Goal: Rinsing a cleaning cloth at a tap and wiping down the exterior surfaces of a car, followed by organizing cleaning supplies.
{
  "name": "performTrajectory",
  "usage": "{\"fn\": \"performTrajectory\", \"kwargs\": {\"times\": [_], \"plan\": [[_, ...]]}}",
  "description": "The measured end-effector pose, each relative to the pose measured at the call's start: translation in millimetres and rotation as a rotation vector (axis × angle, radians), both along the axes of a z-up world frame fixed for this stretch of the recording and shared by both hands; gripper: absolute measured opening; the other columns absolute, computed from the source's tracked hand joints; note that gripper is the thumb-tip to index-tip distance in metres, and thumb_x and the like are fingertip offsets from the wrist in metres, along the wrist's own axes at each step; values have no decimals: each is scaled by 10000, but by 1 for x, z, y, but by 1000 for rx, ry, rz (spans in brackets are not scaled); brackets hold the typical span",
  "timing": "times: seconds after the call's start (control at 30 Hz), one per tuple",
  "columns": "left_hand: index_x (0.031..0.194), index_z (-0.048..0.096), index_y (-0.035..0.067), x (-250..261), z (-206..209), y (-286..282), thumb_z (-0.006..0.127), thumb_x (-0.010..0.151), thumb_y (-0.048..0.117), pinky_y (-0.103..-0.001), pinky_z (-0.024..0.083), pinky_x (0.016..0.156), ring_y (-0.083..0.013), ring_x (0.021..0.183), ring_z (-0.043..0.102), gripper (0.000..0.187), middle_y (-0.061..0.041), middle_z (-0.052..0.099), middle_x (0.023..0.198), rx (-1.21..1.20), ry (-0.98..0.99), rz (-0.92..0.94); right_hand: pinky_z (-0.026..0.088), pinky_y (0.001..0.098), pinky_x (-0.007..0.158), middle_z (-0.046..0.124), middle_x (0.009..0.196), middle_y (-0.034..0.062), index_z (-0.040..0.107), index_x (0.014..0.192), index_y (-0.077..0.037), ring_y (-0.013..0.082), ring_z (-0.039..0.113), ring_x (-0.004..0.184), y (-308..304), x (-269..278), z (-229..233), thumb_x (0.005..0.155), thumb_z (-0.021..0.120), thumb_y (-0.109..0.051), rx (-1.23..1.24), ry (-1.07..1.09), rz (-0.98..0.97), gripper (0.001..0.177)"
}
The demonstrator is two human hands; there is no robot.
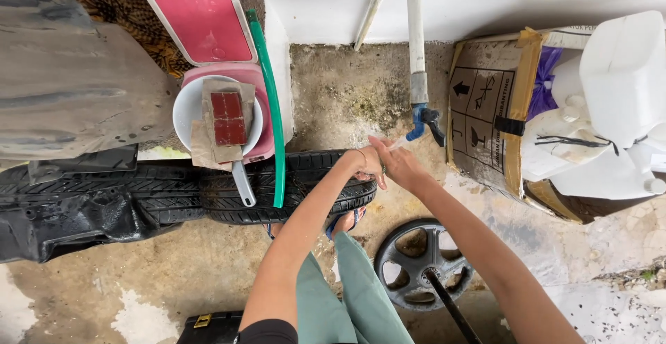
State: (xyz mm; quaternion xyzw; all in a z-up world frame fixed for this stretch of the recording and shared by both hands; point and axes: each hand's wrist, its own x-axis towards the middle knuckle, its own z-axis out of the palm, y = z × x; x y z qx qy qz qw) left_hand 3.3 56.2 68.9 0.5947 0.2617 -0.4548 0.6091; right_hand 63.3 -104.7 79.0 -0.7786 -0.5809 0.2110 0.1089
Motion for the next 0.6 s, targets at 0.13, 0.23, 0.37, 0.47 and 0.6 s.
{"fn": "performTrajectory", "kwargs": {"times": [0.13, 0.23, 0.37, 0.47, 0.6], "plan": [[729, 620, -10, -14, -43, -35, 810, 683, 112, -370, 554, 478, -276, 560, 656, 230, -158, 648, 628, 334, -258, -160, 569, 501, 665, 700, 799, 34, 524, 1067, -192, 359, 740, 738, -3, -5, -60, 822, 549, -214, -272, -113, -105, 247], [905, 619, -8, -18, -23, -25, 492, 924, 115, -540, 622, 689, -390, 815, 754, 178, -195, 713, 801, 853, -640, -379, 604, 515, 737, 708, 810, 154, 533, 1044, -194, 415, 748, 844, 17, -13, -49, 727, 635, -571, -435, -60, -276, 502], [960, 566, -25, -32, -3, 0, 362, 929, 66, -549, 611, 715, -410, 809, 756, 225, -225, 738, 851, 841, -889, -528, 588, 528, 723, 712, 737, 146, 651, 876, -156, 409, 742, 816, 7, -26, -89, 758, 590, -503, -345, 174, -485, 371], [1011, 514, -17, -34, -30, -3, 346, 926, 69, -566, 600, 737, -432, 828, 744, 207, -232, 715, 870, 820, -923, -634, 583, 454, 636, 686, 600, 83, 691, 636, -160, 326, 735, 670, -12, -30, -121, 715, 585, -387, -303, 55, -290, 263], [1010, 493, 26, -35, -71, -18, 464, 872, 111, -528, 603, 719, -421, 828, 748, 164, -213, 720, 864, 863, -916, -618, 555, 480, 693, 726, 720, 104, 751, 762, -153, 342, 747, 802, -10, -39, -108, 617, 711, -348, -380, 461, -806, 247]]}}
